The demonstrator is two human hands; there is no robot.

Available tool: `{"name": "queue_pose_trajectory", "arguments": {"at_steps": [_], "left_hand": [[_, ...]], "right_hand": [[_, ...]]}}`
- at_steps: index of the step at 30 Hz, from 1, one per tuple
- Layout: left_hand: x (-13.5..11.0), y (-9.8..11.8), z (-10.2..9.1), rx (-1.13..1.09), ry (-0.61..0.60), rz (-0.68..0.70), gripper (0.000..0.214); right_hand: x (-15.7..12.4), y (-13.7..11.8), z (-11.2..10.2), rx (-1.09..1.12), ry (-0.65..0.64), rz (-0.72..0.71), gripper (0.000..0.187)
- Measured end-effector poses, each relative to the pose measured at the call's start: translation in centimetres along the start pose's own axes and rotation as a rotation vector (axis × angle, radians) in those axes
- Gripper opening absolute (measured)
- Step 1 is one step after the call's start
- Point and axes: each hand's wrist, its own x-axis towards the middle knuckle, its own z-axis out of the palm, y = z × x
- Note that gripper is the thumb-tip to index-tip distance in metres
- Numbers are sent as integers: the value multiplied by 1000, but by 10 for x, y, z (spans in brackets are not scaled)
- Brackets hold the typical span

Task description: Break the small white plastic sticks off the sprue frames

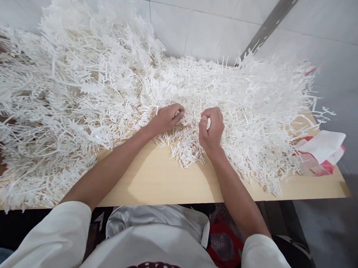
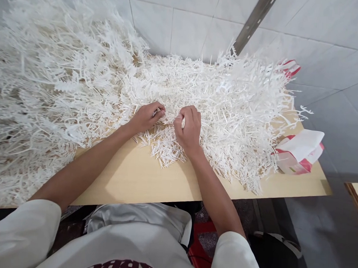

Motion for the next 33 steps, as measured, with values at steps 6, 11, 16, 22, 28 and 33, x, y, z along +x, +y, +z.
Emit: {"name": "queue_pose_trajectory", "arguments": {"at_steps": [6, 11, 16, 22, 28, 33], "left_hand": [[-5, -3, 1, 7, 40, 98, 36], [-5, 0, 0, 39, 45, 140, 41], [-5, -1, 1, -39, 88, 42, 38], [-6, -2, 1, -113, 109, 2, 35], [-5, 1, -1, -63, 159, 44, 34], [-7, 4, -5, -66, 114, 116, 31]], "right_hand": [[2, 11, 7, -77, -133, 65, 20], [1, 4, 6, -42, -309, -25, 26], [1, 8, 8, 37, -402, 15, 14], [0, 10, 10, 102, -444, 80, 17], [1, 9, 11, 145, -398, 108, 28], [1, 1, 10, 329, -290, 305, 27]]}}
